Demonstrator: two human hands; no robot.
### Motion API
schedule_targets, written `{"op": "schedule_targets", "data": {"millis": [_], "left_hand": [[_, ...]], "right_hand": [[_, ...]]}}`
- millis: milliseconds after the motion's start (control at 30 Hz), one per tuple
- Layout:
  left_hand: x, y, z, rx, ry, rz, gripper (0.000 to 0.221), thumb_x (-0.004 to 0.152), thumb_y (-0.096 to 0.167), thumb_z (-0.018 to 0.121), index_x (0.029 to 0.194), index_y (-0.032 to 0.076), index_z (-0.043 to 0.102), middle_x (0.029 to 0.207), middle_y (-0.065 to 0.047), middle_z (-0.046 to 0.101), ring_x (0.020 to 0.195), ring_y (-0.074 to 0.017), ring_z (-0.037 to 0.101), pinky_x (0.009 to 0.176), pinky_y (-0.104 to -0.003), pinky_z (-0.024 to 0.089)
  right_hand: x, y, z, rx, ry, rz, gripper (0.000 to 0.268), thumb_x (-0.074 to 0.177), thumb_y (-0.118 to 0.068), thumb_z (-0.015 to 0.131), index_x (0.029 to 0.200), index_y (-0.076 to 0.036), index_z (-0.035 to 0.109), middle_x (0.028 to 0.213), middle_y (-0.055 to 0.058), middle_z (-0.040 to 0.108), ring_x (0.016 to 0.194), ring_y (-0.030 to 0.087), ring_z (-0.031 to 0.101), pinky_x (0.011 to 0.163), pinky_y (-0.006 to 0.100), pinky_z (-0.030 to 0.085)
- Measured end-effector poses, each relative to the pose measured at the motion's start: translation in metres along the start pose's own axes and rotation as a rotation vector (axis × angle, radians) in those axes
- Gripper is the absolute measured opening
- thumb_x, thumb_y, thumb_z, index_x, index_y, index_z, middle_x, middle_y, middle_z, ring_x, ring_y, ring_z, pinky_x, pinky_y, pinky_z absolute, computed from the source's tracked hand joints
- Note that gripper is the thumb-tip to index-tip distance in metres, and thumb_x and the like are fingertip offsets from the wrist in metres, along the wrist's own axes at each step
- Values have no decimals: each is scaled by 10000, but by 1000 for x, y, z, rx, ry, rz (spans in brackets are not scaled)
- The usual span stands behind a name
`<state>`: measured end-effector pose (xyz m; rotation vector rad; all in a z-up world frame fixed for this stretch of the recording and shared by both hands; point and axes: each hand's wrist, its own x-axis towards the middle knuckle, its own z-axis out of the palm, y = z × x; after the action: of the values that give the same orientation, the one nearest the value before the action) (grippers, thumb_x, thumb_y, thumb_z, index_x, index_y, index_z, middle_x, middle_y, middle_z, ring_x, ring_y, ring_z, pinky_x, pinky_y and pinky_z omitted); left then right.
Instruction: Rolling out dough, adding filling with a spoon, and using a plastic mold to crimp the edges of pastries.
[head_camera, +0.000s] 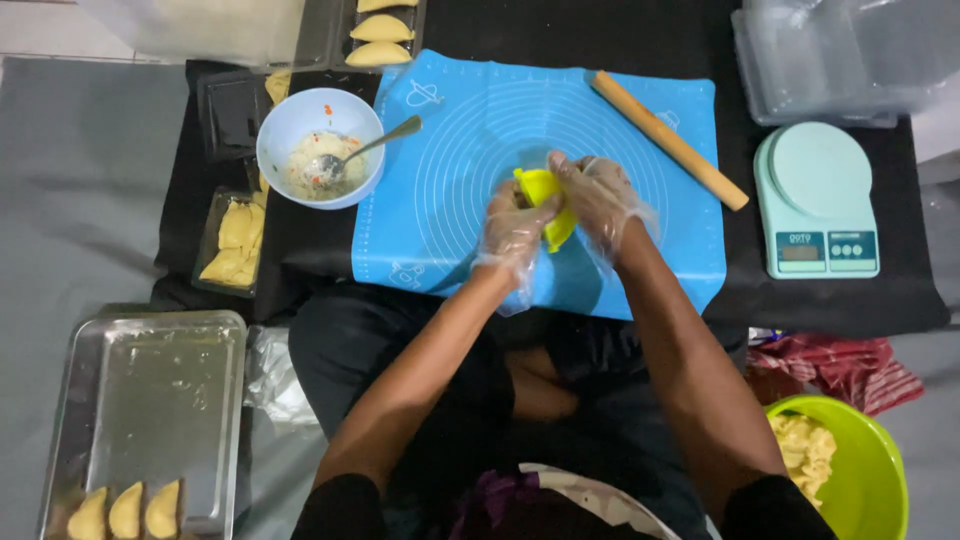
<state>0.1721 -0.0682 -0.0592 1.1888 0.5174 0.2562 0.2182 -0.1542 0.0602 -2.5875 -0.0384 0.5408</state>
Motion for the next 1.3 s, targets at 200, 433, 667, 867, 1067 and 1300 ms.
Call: {"op": "schedule_targets", "data": {"millis": [200,433,667,867,1067,1300], "left_hand": [[16,13,3,-446,-222,-53,434,782,28,819,1136,-50,580,978,-145,663,828,-213,664,731,-299,566],[21,16,-23,-55,-137,-203,587,748,434,914,1173,92,698,1115,-230,724,1037,-388,730,813,-534,625],[10,28,-34,93,-131,-31,465,773,304,914,1085,24,713,977,-243,734,937,-360,753,737,-444,669],[7,30,-39,16,-77,-103,410,812,379,840,1062,70,739,889,-169,724,818,-285,762,639,-398,685],[4,36,-34,-187,-14,-85,567,795,383,871,1135,-23,669,978,-209,689,863,-298,730,718,-428,673],[11,35,-45,1,-135,-81,600,864,480,814,1183,-5,665,1034,-244,689,942,-369,745,784,-509,661]], "right_hand": [[102,55,38,-342,144,-259,454,985,-566,539,1191,-218,745,1006,74,750,1083,369,716,959,515,545],[122,77,78,-689,703,-789,299,818,-315,688,1022,-105,632,777,83,544,735,338,682,628,452,559],[94,49,76,-540,612,-789,361,813,-367,724,1013,-76,648,796,127,585,753,358,688,665,466,557],[54,14,58,-278,498,-725,282,978,-295,606,920,-29,681,778,214,669,772,399,725,694,476,575],[20,-20,26,96,138,-109,809,856,-865,408,1049,-164,763,955,149,768,1013,408,733,899,501,566],[61,17,56,-755,548,-752,329,962,-183,636,1240,-46,524,870,103,563,696,239,571,706,404,514]]}}
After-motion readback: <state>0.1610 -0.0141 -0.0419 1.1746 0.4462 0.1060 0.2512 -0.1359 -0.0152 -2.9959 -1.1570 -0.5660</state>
